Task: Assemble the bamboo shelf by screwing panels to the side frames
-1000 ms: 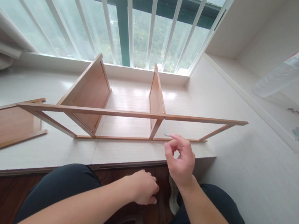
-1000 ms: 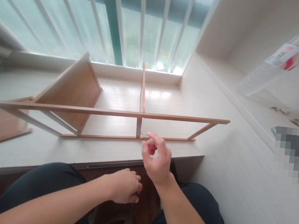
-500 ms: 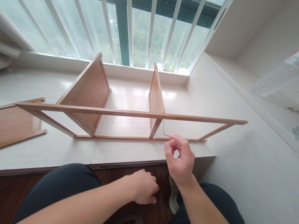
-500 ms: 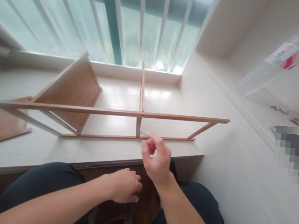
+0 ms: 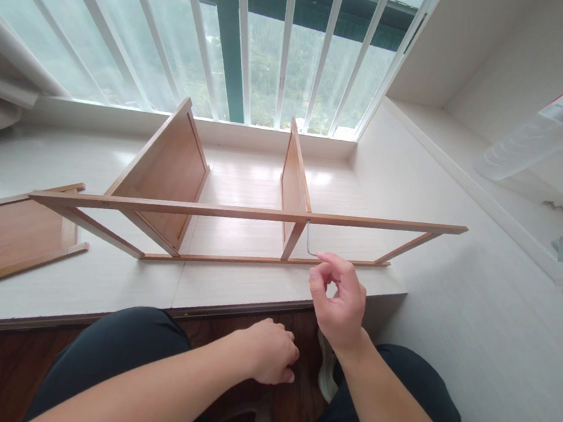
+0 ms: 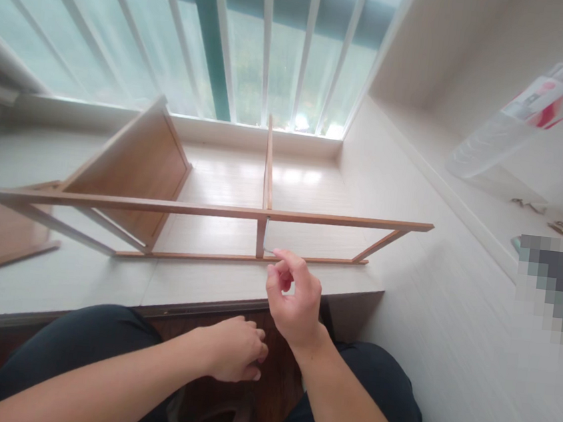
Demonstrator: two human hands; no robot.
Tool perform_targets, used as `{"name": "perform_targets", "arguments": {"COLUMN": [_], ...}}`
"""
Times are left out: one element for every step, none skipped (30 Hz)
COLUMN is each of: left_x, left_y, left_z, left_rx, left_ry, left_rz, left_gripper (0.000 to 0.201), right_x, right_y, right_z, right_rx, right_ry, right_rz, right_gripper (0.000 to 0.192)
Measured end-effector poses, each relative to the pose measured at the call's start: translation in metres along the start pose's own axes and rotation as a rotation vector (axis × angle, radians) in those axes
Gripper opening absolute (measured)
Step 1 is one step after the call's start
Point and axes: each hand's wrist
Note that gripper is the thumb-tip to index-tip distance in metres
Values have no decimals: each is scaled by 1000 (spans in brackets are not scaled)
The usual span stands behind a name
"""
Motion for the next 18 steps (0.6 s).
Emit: {"name": "perform_targets", "arguments": {"left_x": [0,1,1,1,1,0,0,0,0,0,0,0,0,0,0,0,0,-1], "left_y": [0,0,1,1,1,1,1,1,1,1,0,0,0,0,-1,-1,-1,-1], "left_z": [0,0,0,0,0,0,0,0,0,0,0,0,0,0,0,0,0,0], "left_rx": [1,2,4,5,7,8,7,6,5,4,3,3,4,4,5,5,6,6], "left_ry": [-1,-1,-1,-1,-1,-1,0,0,1,2,3,4,6,7,7,7,7,6], "left_rz": [2,3,3,3,3,3,4,4,6,6,6,6,6,5,3,2,1,0], "left_gripper": [34,34,34,34,34,35,34,34,34,34,34,35,35,35,34,34,34,34], "right_x": [0,-1,-1,-1,-1,-1,-1,0,0,1,1,1,1,1,1,1,1,1], "right_y": [0,0,0,0,0,0,0,0,0,1,1,1,1,1,1,1,1,1], "right_z": [0,-1,-1,-1,-1,-1,-2,-2,-2,-3,-3,-3,-4,-4,-4,-4,-3,-3], "right_rx": [2,4,6,9,13,15,17,16,12,9,5,5,7,10,13,14,16,16], "right_ry": [-2,-3,-4,-4,-3,-3,-3,-5,-6,-7,-7,-6,-5,-4,-2,-1,-1,-3], "right_rz": [-1,-3,-6,-9,-12,-14,-18,-20,-21,-22,-23,-24,-26,-29,-32,-33,-34,-36], "right_gripper": [31,31,31,30,30,30,29,29,29,29,29,29,29,28,28,28,28,28]}}
Point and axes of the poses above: each hand's wrist, its own y-axis towards the middle knuckle, its own x-axis out of the palm, z = x × y, and after that the axes turned 13 degrees about -z, right-handed
